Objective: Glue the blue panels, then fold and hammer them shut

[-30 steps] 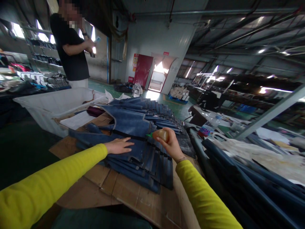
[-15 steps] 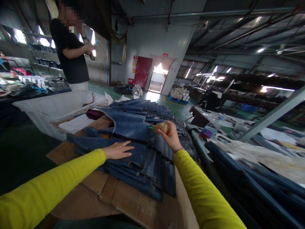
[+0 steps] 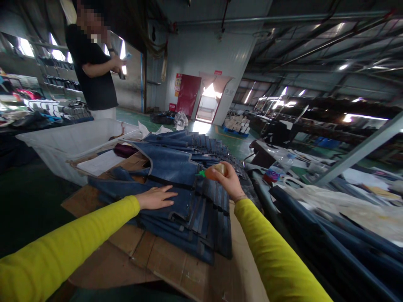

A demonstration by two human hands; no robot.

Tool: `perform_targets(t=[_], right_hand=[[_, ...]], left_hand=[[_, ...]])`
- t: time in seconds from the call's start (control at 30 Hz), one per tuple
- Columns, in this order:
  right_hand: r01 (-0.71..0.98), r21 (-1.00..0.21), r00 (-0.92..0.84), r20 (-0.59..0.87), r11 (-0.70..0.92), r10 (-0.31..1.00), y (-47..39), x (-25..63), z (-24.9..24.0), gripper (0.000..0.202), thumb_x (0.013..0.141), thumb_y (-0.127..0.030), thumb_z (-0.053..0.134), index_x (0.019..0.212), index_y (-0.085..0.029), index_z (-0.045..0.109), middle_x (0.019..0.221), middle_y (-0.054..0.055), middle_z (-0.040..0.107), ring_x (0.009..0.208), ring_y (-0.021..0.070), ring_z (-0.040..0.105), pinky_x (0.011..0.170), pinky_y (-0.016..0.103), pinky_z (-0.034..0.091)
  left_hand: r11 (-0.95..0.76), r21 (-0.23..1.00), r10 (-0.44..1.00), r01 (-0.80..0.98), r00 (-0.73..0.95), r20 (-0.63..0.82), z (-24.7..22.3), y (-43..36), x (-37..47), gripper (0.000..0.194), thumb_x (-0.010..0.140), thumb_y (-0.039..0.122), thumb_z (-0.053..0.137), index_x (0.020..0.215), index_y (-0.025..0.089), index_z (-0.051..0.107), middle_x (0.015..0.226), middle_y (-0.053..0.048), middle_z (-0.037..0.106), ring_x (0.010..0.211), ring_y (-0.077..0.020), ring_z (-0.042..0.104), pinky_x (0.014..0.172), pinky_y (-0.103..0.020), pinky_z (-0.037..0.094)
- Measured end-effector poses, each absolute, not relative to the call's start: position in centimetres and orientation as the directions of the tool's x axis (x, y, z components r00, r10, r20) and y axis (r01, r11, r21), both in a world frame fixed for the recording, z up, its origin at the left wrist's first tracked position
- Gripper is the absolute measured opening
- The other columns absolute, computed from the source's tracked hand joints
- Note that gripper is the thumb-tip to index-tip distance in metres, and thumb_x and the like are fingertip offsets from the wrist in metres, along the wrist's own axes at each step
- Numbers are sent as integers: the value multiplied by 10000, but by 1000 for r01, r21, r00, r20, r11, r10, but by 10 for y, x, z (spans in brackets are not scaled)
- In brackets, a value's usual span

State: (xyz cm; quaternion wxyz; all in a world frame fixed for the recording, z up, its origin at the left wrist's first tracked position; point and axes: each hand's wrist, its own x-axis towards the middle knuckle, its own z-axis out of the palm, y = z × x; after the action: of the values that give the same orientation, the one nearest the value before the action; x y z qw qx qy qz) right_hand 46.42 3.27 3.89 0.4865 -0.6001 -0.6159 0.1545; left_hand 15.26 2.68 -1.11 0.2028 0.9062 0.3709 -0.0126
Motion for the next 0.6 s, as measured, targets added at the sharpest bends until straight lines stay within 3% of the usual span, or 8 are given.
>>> perform_targets(t=[0.17, 0.27, 0.37, 0.6], right_hand=[[402, -913, 216, 162, 63, 963, 5, 473, 39, 468, 683, -531, 638, 1035, -225, 589, 970, 57, 646, 873, 241, 616, 673, 327, 519], [385, -918, 320, 230, 96, 919, 3, 486, 33, 489, 689, -542, 617, 1065, -234, 572, 991, 55, 645, 867, 236, 625, 661, 322, 527], [435, -892, 401, 311, 119, 862, 12, 498, 27, 563, 665, -539, 634, 1127, -234, 528, 1050, 52, 616, 947, 233, 593, 764, 343, 511], [566, -816, 425, 409, 116, 807, 39, 504, 21, 660, 603, -535, 680, 1144, -196, 513, 1074, 75, 570, 997, 247, 541, 889, 420, 434]], left_hand=[[-643, 357, 669, 678, 724, -170, -11, 27, 153, 562, 885, 582, 275, 1386, 330, 310, 1504, -79, 172, 1341, -272, 253, 1052, -478, 228], [-644, 356, 668, 677, 725, -171, -11, 27, 153, 561, 886, 581, 276, 1387, 331, 306, 1505, -80, 168, 1343, -266, 249, 1053, -475, 226], [-642, 355, 668, 680, 723, -177, -11, 27, 153, 562, 886, 582, 278, 1389, 333, 300, 1507, -76, 161, 1342, -268, 252, 1053, -476, 226], [-635, 356, 671, 686, 718, -187, -8, 26, 153, 557, 890, 580, 273, 1389, 334, 298, 1510, -64, 153, 1346, -271, 239, 1057, -474, 215]])
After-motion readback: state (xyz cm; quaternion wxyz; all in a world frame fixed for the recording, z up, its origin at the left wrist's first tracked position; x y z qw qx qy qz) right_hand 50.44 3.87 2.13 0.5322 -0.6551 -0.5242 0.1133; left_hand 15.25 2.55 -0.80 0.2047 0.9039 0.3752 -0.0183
